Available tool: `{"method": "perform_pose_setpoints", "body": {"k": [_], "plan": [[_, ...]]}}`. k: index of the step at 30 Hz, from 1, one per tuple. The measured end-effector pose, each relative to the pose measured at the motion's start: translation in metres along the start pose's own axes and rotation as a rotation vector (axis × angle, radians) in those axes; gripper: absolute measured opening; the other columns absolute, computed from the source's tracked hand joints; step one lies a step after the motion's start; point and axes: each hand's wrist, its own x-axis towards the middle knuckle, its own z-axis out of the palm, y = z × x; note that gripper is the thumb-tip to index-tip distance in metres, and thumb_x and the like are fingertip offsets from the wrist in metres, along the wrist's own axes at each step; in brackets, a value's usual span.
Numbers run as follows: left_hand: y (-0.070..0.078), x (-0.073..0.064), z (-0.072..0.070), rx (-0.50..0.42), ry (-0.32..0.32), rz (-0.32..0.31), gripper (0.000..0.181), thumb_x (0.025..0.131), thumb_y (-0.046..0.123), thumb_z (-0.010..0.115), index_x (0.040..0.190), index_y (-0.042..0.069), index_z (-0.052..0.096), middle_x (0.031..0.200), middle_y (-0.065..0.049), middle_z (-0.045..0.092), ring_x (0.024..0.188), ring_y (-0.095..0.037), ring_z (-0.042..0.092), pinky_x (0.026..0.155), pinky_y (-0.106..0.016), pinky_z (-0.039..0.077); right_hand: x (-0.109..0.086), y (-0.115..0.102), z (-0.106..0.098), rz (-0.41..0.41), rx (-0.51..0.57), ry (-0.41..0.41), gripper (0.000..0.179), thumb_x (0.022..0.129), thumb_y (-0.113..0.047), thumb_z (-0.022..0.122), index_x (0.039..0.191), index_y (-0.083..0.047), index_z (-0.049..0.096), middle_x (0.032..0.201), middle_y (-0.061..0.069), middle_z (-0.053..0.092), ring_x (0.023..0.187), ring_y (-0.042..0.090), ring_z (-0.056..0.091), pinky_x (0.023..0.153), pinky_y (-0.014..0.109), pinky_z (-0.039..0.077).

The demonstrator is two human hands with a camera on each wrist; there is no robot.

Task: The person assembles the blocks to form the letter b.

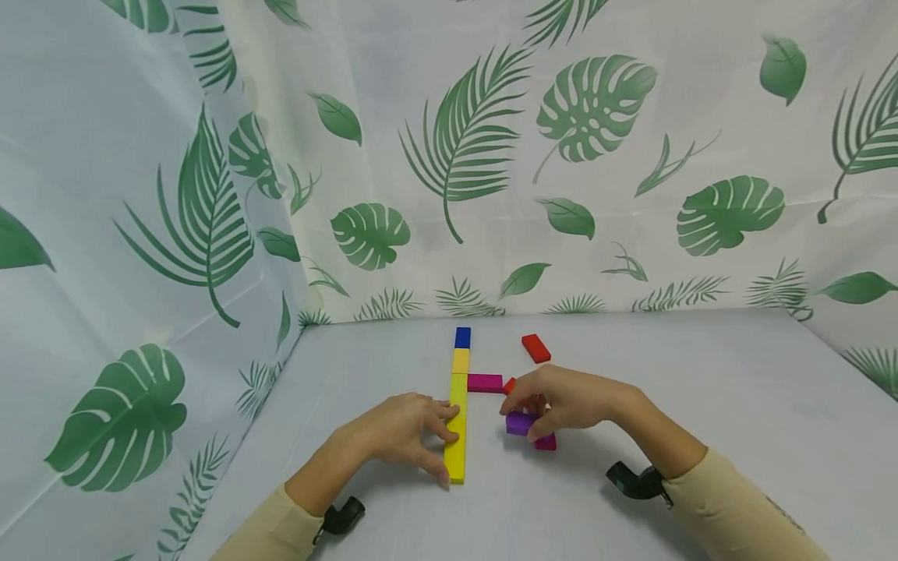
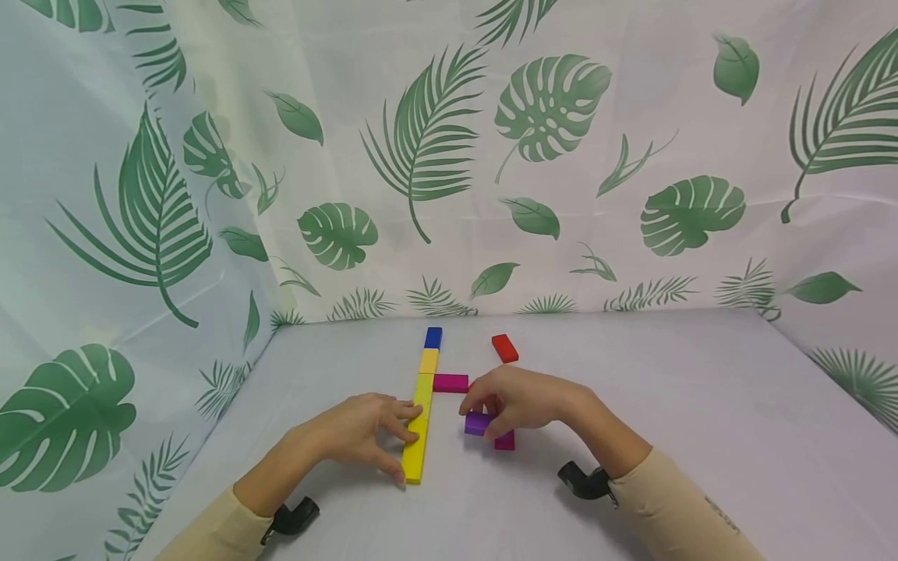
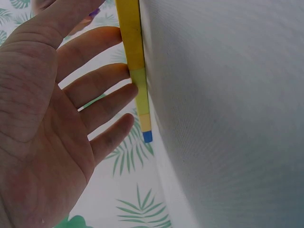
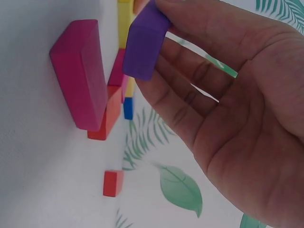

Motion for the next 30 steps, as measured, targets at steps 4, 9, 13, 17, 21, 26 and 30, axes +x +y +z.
{"method": "perform_pose_setpoints", "body": {"k": [4, 9, 13, 17, 21, 26, 30], "plan": [[0.001, -0.001, -0.001, 0.002, 0.001, 0.001, 0.066, 0.072, 0.068, 0.085, 0.126, 0.032, 0.075, 0.152, 0.007, 0.056, 0.146, -0.019, 0.051, 0.121, -0.046, 0.041, 0.000, -0.001, 0.001, 0.005, 0.008, -0.014, 0.036, 0.087, -0.019, 0.086, 0.122, -0.023, 0.076, 0.100, -0.013, 0.070, 0.092, 0.011, 0.064, 0.080, 0.024, 0.058], [0.001, -0.001, -0.001, -0.001, 0.004, 0.005, 0.066, 0.072, 0.067, 0.085, 0.126, 0.031, 0.076, 0.152, 0.006, 0.057, 0.145, -0.019, 0.052, 0.121, -0.045, 0.041, 0.001, -0.003, 0.003, 0.006, 0.013, -0.028, 0.037, 0.087, -0.018, 0.085, 0.122, -0.022, 0.076, 0.099, -0.012, 0.070, 0.093, 0.012, 0.065, 0.081, 0.024, 0.058], [0.001, -0.001, -0.001, -0.003, -0.002, -0.002, 0.065, 0.072, 0.067, 0.085, 0.126, 0.031, 0.076, 0.151, 0.007, 0.057, 0.145, -0.018, 0.052, 0.121, -0.046, 0.041, 0.001, -0.004, 0.004, -0.004, 0.015, -0.036, 0.037, 0.087, -0.019, 0.085, 0.123, -0.021, 0.076, 0.099, -0.013, 0.070, 0.093, 0.012, 0.065, 0.082, 0.023, 0.058], [0.000, 0.000, -0.001, -0.011, -0.009, -0.007, 0.066, 0.072, 0.067, 0.085, 0.126, 0.032, 0.076, 0.152, 0.007, 0.057, 0.145, -0.016, 0.051, 0.122, -0.046, 0.041, 0.002, -0.006, 0.006, -0.014, 0.025, -0.055, 0.037, 0.087, -0.020, 0.085, 0.123, -0.020, 0.076, 0.100, -0.012, 0.071, 0.093, 0.011, 0.066, 0.083, 0.024, 0.058], [-0.001, 0.000, 0.000, -0.016, -0.008, -0.002, 0.066, 0.072, 0.067, 0.085, 0.127, 0.032, 0.075, 0.152, 0.007, 0.057, 0.145, -0.016, 0.051, 0.122, -0.047, 0.041, 0.004, -0.009, 0.009, -0.015, 0.034, -0.076, 0.036, 0.087, -0.020, 0.086, 0.122, -0.020, 0.077, 0.100, -0.012, 0.071, 0.093, 0.011, 0.065, 0.084, 0.024, 0.058], [-0.001, 0.000, 0.000, -0.007, -0.001, 0.006, 0.066, 0.072, 0.067, 0.085, 0.126, 0.031, 0.075, 0.152, 0.007, 0.057, 0.145, -0.016, 0.051, 0.122, -0.047, 0.040, 0.006, -0.012, 0.013, -0.013, 0.037, -0.102, 0.036, 0.086, -0.019, 0.087, 0.120, -0.022, 0.077, 0.101, -0.012, 0.070, 0.094, 0.009, 0.065, 0.084, 0.024, 0.058], [-0.001, 0.000, 0.000, -0.007, -0.002, 0.004, 0.066, 0.072, 0.067, 0.085, 0.126, 0.031, 0.075, 0.152, 0.007, 0.057, 0.145, -0.015, 0.051, 0.122, -0.047, 0.040, 0.008, -0.012, 0.015, 0.005, 0.043, -0.119, 0.036, 0.085, -0.019, 0.088, 0.119, -0.024, 0.077, 0.102, -0.014, 0.071, 0.094, 0.007, 0.064, 0.084, 0.022, 0.057]]}}
